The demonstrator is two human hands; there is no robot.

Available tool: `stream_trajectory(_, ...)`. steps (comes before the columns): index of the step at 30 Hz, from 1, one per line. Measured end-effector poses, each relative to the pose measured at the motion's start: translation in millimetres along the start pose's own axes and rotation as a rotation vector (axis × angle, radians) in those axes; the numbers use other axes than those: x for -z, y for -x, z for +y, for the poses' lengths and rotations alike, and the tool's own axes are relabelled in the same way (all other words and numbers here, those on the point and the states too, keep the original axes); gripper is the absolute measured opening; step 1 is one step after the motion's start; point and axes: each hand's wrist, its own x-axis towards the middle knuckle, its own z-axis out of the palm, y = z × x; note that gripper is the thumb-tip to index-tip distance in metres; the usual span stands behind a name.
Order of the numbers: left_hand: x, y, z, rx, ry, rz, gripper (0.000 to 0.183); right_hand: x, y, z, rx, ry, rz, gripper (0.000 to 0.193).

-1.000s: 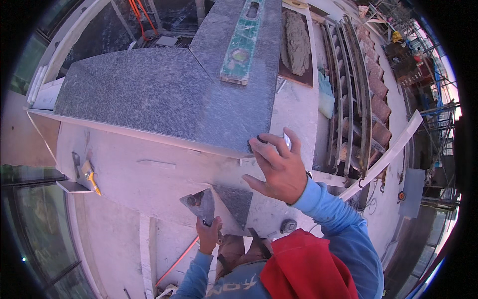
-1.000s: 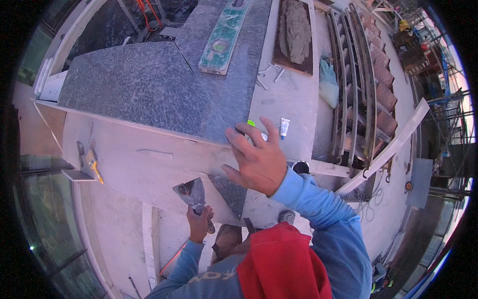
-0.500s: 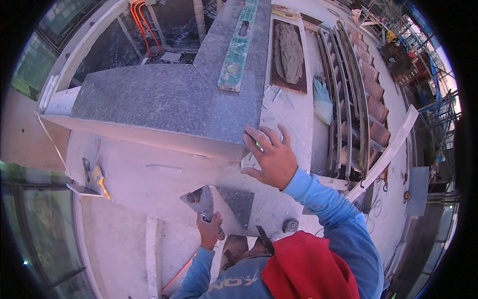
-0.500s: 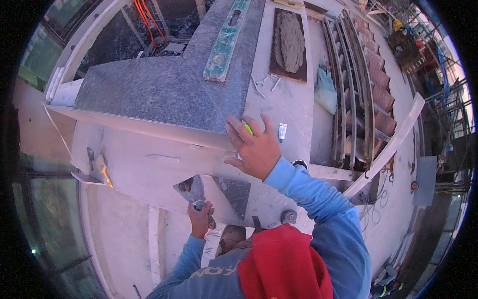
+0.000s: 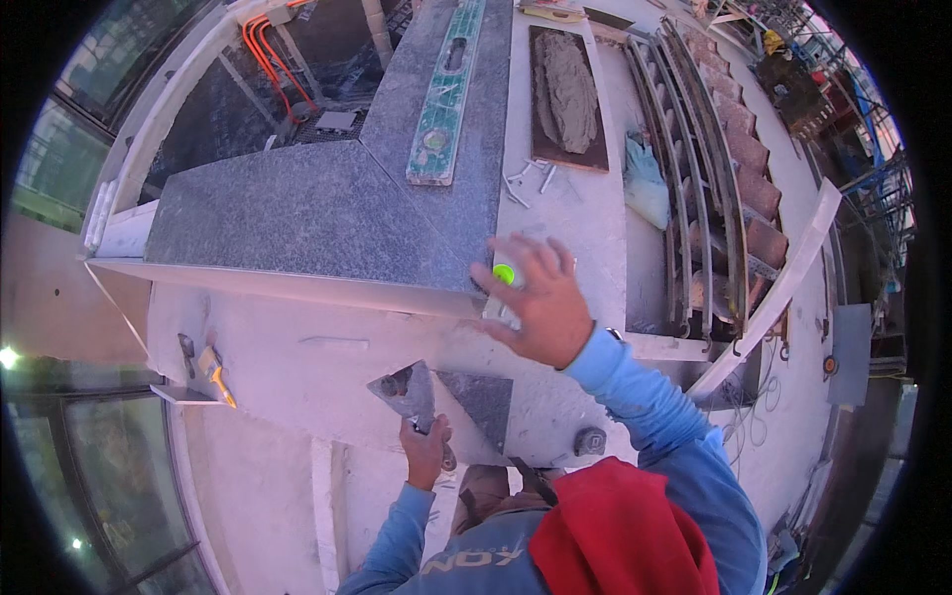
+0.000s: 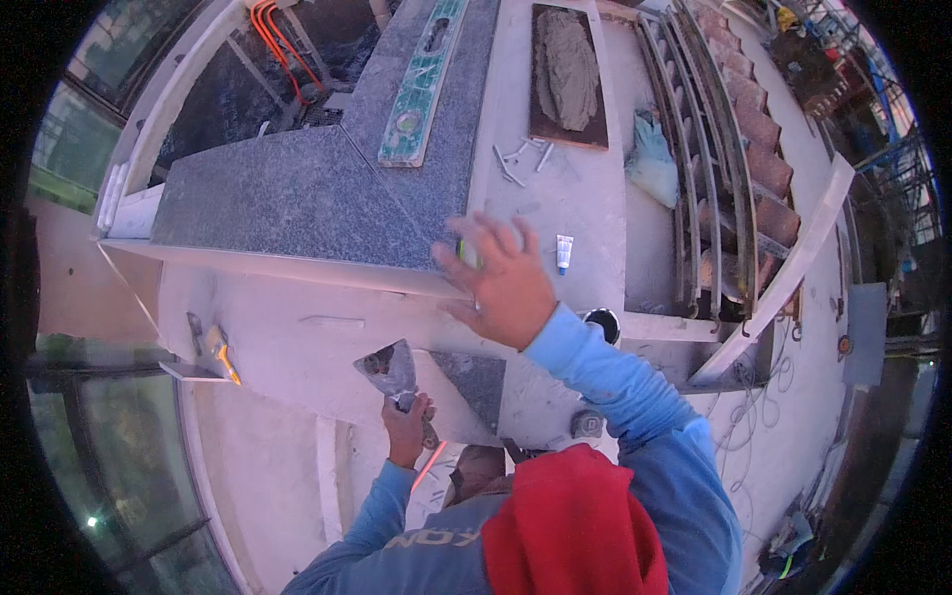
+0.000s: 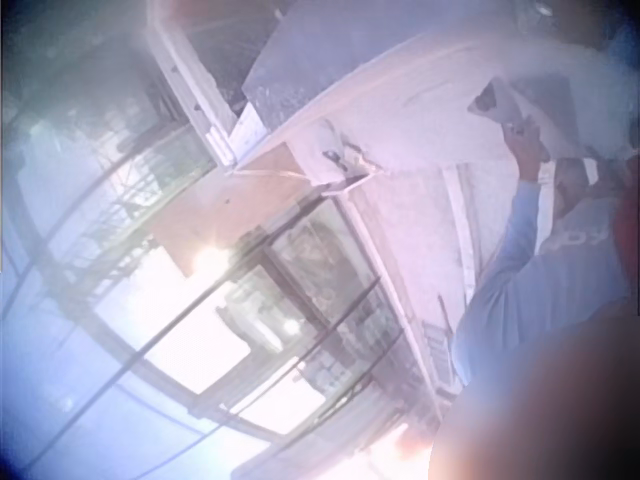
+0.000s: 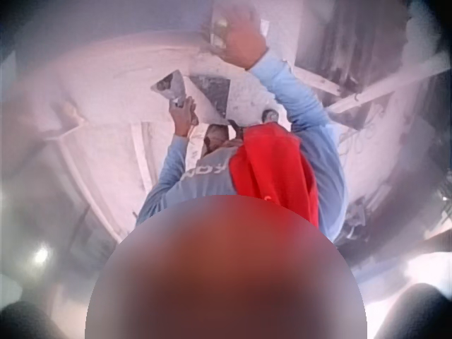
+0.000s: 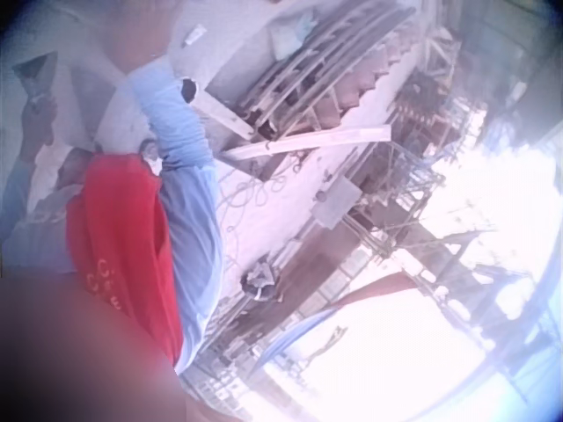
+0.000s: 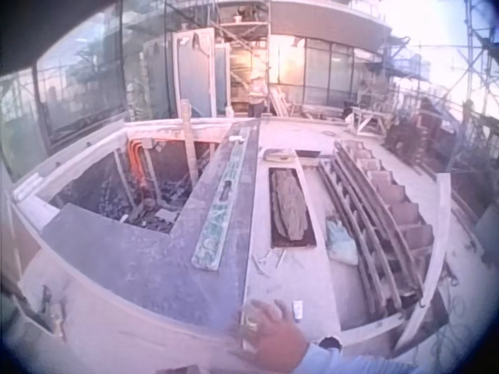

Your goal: The person positions a large stone tile on a curved stair tread, applies adhesive with a trowel, and presses the tile into place. The person repeatedly adjusts the tile's position and uses a trowel to spread adhesive on the stair surface.

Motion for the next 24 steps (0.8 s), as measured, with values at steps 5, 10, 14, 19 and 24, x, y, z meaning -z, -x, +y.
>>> stream_trajectory(5,-11.7,2.0,-13.9,0.002,-0.023,0.003,0.035,6.8,6.9,15.8,-0.11,-0.094,0.11,0.07)
stream_trajectory(10,-30.7,23.9,-12.1,0.002,0.046,0.078,0.031,-17.6,1.1,-1.6,0.035,-0.076,-0.003,0.072)
stream_trajectory(14,-39.5,43.2,-8.6,0.016,-0.021,0.127,0.031,-28.4,-2.5,-3.7,0.048,-0.09,-0.059,0.074)
stream_trajectory(19,-41.5,50.9,-19.9,0.019,0.028,0.137,0.032,-29.6,-1.0,-3.1,0.096,-0.131,-0.054,0.077)
stream_trajectory(24,-32.4,33.8,-4.5,-0.115,0.036,0.249,0.03,-29.2,-2.6,-9.6,0.076,-0.064,-0.027,0.076)
